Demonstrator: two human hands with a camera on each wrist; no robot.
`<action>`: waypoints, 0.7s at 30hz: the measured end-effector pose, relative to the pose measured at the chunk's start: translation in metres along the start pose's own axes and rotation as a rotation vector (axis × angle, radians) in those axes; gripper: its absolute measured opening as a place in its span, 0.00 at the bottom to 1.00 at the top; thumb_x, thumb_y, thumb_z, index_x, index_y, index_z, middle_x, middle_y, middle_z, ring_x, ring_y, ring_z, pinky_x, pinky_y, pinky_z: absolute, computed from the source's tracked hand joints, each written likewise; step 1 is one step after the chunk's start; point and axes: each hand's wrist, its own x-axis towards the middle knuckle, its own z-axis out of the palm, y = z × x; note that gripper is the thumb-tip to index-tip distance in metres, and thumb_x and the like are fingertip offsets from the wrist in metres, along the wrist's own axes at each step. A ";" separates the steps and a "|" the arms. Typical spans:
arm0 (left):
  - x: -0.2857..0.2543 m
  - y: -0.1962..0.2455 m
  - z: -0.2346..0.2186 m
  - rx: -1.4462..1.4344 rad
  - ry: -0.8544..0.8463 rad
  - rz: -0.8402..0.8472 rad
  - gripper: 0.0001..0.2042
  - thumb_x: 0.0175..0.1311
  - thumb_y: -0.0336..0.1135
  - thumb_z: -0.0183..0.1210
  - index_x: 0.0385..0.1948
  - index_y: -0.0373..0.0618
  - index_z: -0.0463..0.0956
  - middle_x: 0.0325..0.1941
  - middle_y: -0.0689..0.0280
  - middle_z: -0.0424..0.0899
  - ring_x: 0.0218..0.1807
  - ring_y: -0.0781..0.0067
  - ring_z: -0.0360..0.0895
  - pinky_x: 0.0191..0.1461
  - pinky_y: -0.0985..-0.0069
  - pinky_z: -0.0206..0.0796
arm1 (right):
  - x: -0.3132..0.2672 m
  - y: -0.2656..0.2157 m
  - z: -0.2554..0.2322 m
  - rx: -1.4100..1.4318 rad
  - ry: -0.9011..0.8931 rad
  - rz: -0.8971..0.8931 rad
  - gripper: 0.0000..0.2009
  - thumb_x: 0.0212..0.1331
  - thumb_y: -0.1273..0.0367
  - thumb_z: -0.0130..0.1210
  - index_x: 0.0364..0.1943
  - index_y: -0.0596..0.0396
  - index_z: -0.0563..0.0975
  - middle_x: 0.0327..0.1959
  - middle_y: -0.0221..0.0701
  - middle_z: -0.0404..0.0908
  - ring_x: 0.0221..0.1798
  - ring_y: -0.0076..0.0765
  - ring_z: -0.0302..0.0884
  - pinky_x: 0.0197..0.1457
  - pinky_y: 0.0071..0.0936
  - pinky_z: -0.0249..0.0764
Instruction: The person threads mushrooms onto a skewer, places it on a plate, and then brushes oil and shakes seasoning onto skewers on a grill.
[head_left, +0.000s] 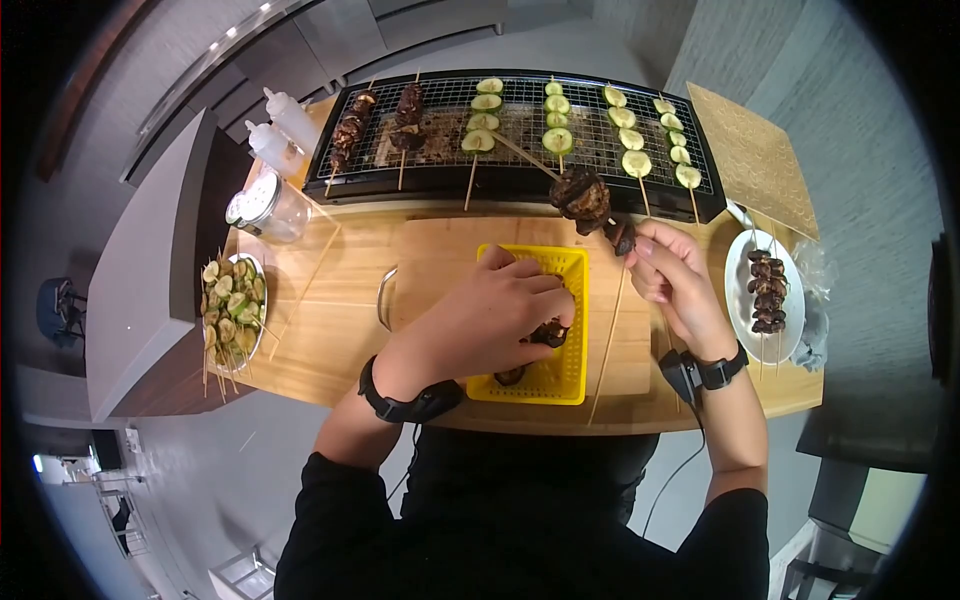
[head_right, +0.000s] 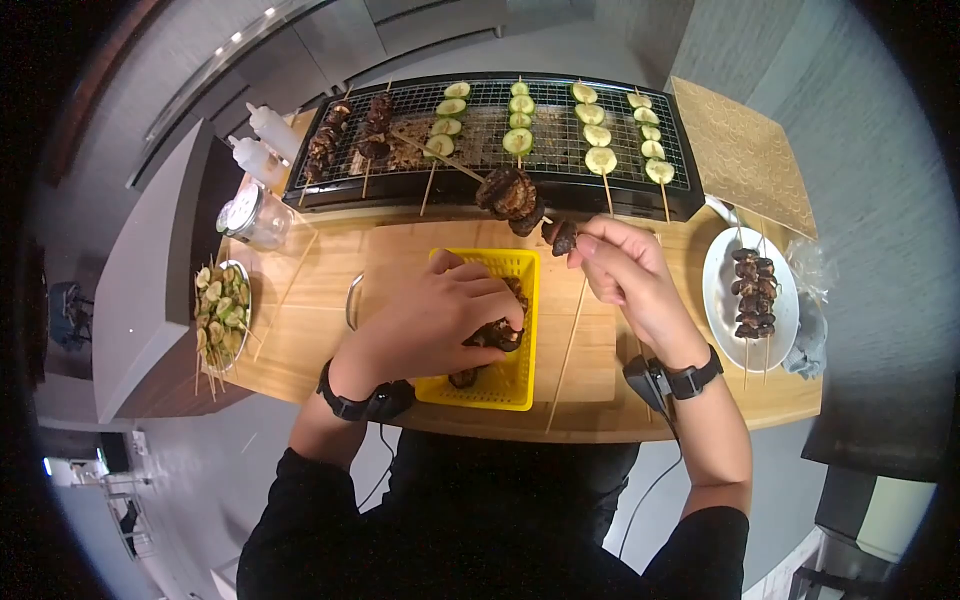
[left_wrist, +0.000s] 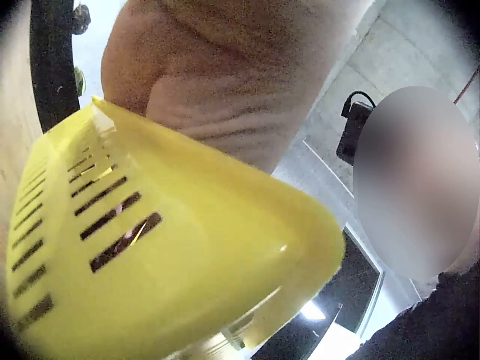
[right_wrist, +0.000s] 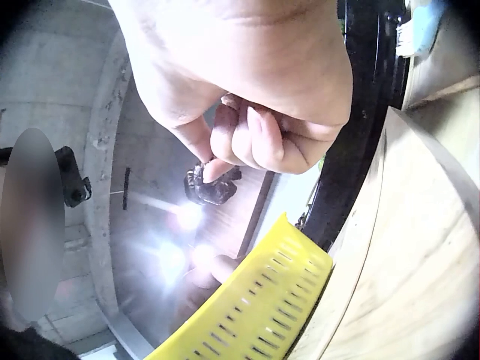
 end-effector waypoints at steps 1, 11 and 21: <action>0.000 0.001 0.001 -0.009 0.006 0.001 0.14 0.57 0.41 0.71 0.41 0.54 0.78 0.42 0.71 0.84 0.53 0.64 0.79 0.63 0.63 0.60 | 0.000 0.000 0.000 -0.003 -0.001 -0.002 0.10 0.75 0.68 0.52 0.37 0.60 0.78 0.17 0.15 0.60 0.18 0.11 0.49 0.22 0.17 0.44; 0.005 -0.003 -0.002 -0.142 0.319 -0.026 0.15 0.55 0.31 0.72 0.43 0.51 0.78 0.45 0.66 0.82 0.55 0.62 0.79 0.59 0.65 0.67 | 0.001 0.000 0.000 0.000 0.017 -0.002 0.11 0.76 0.68 0.51 0.35 0.59 0.77 0.17 0.15 0.60 0.18 0.11 0.49 0.22 0.18 0.44; 0.001 -0.039 -0.011 -1.196 0.905 -0.104 0.17 0.69 0.26 0.61 0.57 0.41 0.73 0.52 0.64 0.80 0.53 0.68 0.79 0.61 0.71 0.70 | 0.000 -0.002 0.002 0.004 0.022 -0.009 0.10 0.75 0.69 0.51 0.35 0.60 0.77 0.16 0.15 0.60 0.18 0.11 0.49 0.22 0.17 0.44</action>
